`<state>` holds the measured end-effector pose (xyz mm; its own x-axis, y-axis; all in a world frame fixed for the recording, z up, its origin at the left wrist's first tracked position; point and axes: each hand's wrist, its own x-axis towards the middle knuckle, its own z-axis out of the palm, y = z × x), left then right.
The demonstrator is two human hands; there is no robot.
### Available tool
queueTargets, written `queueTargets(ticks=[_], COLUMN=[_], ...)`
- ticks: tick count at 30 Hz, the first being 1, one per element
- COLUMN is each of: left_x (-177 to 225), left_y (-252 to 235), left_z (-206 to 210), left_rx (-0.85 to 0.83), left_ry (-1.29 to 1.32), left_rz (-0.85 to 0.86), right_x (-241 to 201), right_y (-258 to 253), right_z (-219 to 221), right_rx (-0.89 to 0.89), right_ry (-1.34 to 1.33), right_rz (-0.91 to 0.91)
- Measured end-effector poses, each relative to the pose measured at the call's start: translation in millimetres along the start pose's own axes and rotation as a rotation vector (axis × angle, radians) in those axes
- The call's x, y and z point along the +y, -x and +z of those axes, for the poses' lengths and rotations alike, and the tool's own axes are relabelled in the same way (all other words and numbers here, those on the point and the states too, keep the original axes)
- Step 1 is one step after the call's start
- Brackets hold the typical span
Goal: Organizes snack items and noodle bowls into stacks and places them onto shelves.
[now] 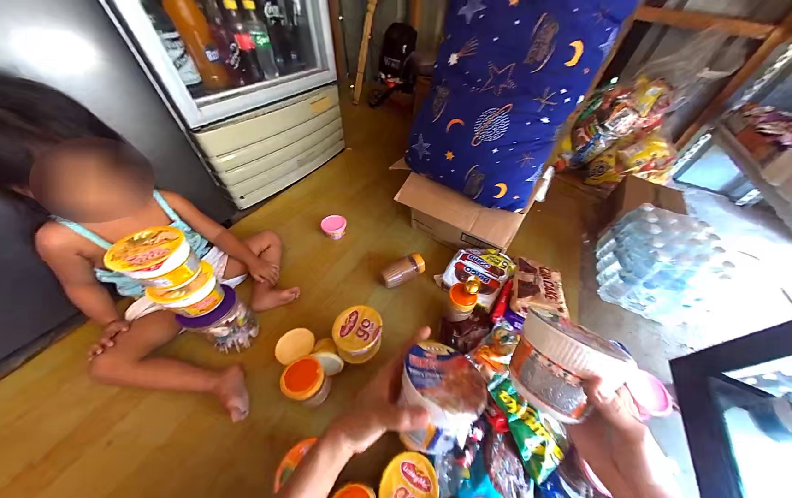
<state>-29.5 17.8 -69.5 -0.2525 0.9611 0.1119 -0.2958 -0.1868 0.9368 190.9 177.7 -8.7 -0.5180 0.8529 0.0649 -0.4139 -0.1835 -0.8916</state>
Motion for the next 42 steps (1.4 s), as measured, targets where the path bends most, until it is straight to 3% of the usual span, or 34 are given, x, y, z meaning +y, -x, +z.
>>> queueTargets(ticks=[3, 6, 8, 10, 13, 18, 23, 26, 28, 31, 35, 40, 42], left_x=[2, 3, -3, -6, -2, 12, 16, 21, 18, 12, 13, 17, 20], left_y=[-16, -26, -28, -31, -40, -51, -52, -51, -52, -54, -56, -54, -52], left_z=[43, 80, 95, 104, 105, 110, 124, 137, 143, 145, 149, 153, 152], left_rx=[-0.28, -0.347, -0.329, -0.303, -0.434, -0.566, -0.33, -0.2, -0.204, -0.222, -0.12, -0.016, 0.006], left_ry=[0.078, 0.044, 0.052, 0.098, 0.207, 0.244, 0.214, 0.322, 0.404, 0.327, 0.285, 0.239, 0.207], left_rz=[0.115, 0.172, 0.191, 0.203, 0.212, 0.216, 0.166, 0.085, 0.119, 0.169, 0.144, 0.122, 0.109], right_x=[-15, -18, -28, -43, -58, -67, -67, -67, -66, -68, -69, -64, -62], right_y=[21, 39, 49, 53, 51, 52, 49, 48, 47, 45, 43, 37, 34], right_z=[13, 18, 22, 20, 8, 19, 21, 17, 13, 14, 12, 11, 4], right_rx=[0.089, 0.157, 0.083, -0.027, -0.172, -0.028, 0.054, 0.067, 0.066, 0.087, 0.02, 0.067, -0.008], right_ry=[0.138, 0.46, 0.542, 0.516, 0.389, 0.343, 0.267, 0.283, 0.307, 0.284, 0.219, 0.143, 0.095], right_rz=[-0.137, -0.234, -0.27, -0.271, -0.264, -0.309, -0.352, -0.353, -0.341, -0.289, -0.29, -0.285, -0.302])
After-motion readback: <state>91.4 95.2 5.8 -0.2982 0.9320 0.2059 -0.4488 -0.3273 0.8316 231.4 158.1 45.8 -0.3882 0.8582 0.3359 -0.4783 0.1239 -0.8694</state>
